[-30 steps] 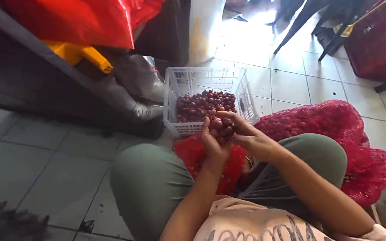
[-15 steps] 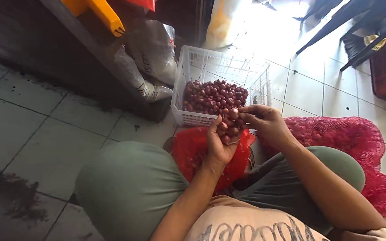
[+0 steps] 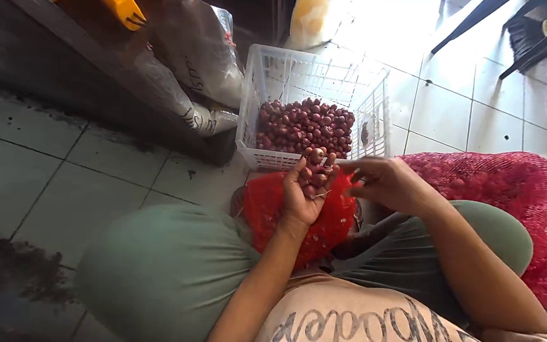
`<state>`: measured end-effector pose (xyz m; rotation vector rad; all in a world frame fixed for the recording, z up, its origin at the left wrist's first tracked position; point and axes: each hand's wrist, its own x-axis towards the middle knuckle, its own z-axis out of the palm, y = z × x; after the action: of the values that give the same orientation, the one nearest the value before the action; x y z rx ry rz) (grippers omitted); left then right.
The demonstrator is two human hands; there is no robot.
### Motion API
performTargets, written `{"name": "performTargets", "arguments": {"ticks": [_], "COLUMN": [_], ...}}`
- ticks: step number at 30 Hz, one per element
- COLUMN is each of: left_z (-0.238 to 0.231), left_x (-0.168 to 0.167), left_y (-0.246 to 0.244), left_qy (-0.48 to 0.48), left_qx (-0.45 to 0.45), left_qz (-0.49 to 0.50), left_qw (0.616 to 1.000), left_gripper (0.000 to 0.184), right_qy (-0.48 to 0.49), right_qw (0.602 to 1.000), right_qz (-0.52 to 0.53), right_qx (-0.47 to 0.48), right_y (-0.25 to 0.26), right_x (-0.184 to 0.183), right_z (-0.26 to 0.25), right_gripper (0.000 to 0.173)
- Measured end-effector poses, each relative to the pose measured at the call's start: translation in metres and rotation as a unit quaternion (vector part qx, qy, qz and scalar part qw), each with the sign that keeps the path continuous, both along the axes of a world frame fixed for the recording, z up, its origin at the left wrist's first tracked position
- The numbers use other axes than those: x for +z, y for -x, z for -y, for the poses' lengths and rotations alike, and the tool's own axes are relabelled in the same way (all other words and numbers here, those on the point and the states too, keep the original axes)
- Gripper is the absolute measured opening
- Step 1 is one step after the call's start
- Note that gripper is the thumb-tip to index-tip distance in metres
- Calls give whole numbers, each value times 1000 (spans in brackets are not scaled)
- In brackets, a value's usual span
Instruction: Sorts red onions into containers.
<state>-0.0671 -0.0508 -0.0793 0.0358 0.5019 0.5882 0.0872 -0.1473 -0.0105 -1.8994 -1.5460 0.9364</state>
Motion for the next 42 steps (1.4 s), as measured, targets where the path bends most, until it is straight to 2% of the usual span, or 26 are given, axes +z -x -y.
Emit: {"name": "performTargets", "arguments": {"ticks": [2,4,5,9,15,20,22,24,26,28,31,34,36,38,39,41,42], "left_z": [3,6,7,6,7,8,8,7,8,9,9,10,9,8,8,8,9], "left_x": [2,4,2,-4,-1,0,1,2,3,2,0,-1,-4,-7,-7,-4,-2], "left_y": [0,-3,-3,2,1,0,-1,0,-2,-3,-1,-2,-1,-1,-1,-1,-2], "left_qy": [-5,-23,-38,-46,-32,-19,-6,5,-3,-21,-68,-50,-43,-48,-49,-54,-66], "left_qx": [-34,-67,-79,-105,-113,-105,-87,-76,-74,-77,-94,-82,-77,-83,-90,-105,-115], "left_qz": [-32,-76,-73,-45,-77,-65,-77,-74,-92,-110,-118,-120,-87,-66,-63,-85,-110], "left_qw": [999,995,994,992,990,992,993,994,993,991,986,988,992,993,993,989,985], "left_gripper": [37,41,41,38,37,38,36,33,30,30,38,41,45,54,58,61,61], "right_qy": [-70,-85,-82,-87,-72,-103,-128,-158,-161,-168,-129,-118,-130,-141,-149,-145,-114], "right_qw": [996,991,990,991,986,986,985,973,967,972,988,992,983,975,975,987,991], "right_qz": [58,90,98,83,132,120,120,160,183,156,80,-1,3,69,89,69,48], "right_qx": [4,44,54,51,75,46,8,-57,-78,-49,17,-36,-130,-158,-138,-25,46], "right_y": [3,5,5,3,5,0,-8,-15,-16,-3,23,16,2,-10,-11,-10,-8], "right_x": [-10,-17,-20,-24,-28,-31,-29,-24,-18,-18,-28,-29,-23,-18,-19,-23,-25], "right_z": [-7,-14,-16,-15,-16,-19,-23,-28,-32,-31,-28,-29,-32,-32,-32,-29,-28], "right_gripper": [58,66,64,33,36,19,15,23,42,37,25,18,31,53,50,34,36]}}
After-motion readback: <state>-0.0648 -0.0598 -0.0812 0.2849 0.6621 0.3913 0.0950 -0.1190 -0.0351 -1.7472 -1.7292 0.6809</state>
